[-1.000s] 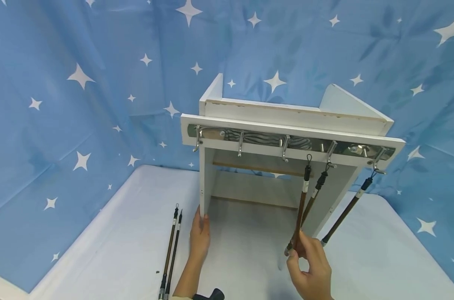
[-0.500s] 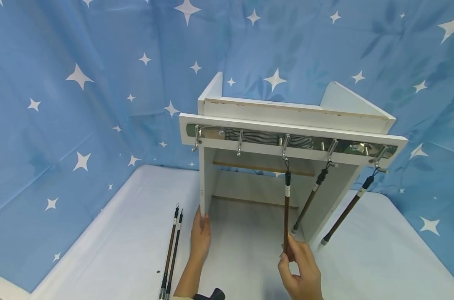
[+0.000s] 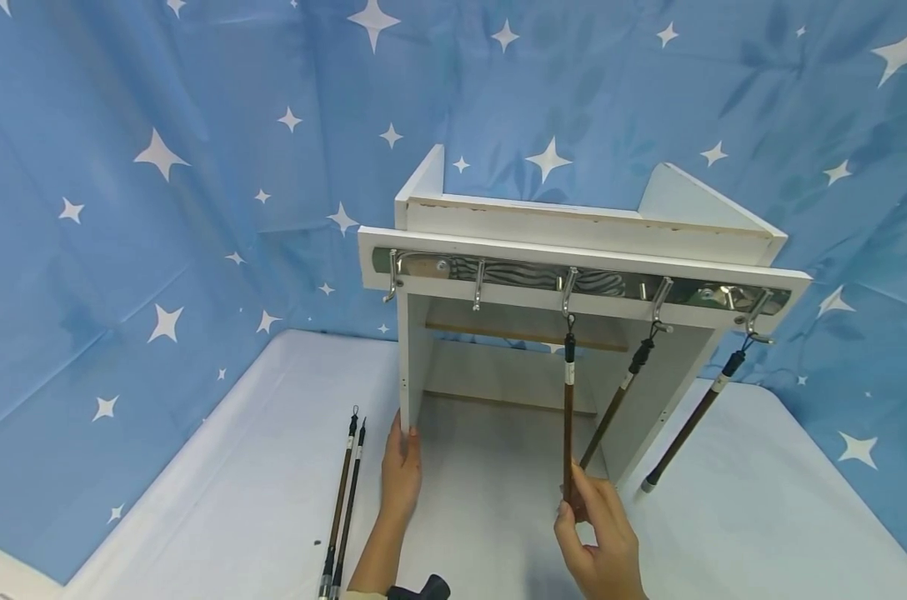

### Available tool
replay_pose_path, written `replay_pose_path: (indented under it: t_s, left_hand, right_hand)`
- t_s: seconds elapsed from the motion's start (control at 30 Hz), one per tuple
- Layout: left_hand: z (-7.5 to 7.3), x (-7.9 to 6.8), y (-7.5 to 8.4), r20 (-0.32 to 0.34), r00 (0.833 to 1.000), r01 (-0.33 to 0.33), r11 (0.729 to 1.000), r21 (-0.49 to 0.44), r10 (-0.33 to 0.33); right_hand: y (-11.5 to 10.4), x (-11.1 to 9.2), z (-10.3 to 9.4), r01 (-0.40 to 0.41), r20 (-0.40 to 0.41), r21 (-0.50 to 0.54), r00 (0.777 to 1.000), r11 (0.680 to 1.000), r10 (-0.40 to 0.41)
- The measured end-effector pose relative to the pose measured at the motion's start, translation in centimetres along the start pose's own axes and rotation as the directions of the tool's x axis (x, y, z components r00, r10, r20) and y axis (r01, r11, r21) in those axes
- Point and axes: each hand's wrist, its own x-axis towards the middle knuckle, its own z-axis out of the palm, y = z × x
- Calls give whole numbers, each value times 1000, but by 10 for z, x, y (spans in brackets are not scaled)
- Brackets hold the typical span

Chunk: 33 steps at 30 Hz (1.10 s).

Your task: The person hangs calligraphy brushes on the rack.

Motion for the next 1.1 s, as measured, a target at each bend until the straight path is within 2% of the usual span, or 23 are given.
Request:
replay_pose_path:
  t_s: [0.27, 0.47, 0.73, 0.87, 0.93, 1.1]
  left_hand:
    - [-1, -3, 1, 6, 1000, -23, 1000, 20, 23]
    - [-1, -4, 4, 3, 1000, -9, 1000, 20, 9]
    - [-3, -14, 35, -4, 1000, 0, 1000, 26, 1]
    - [-1, -8, 18, -5, 1000, -16, 999, 37, 16]
    - [-1, -8, 19, -4, 1000, -15, 999, 29, 15]
    - [-3, -17, 41, -8, 1000, -3, 1000, 3, 3]
  right_hand:
    - [-3, 3, -2, -7, 16, 11, 1000, 1000, 7]
    - [-7, 7, -4, -4, 15, -11, 1000, 1000, 4]
    - [7, -5, -2, -17, 30, -29, 999, 999, 18]
    - [15, -13, -1, -33, 44, -28, 998, 999, 34]
    - [19, -16, -1, -32, 43, -26, 999, 999, 33]
    - [21, -16, -1, -37, 49, -34, 998, 999, 39]
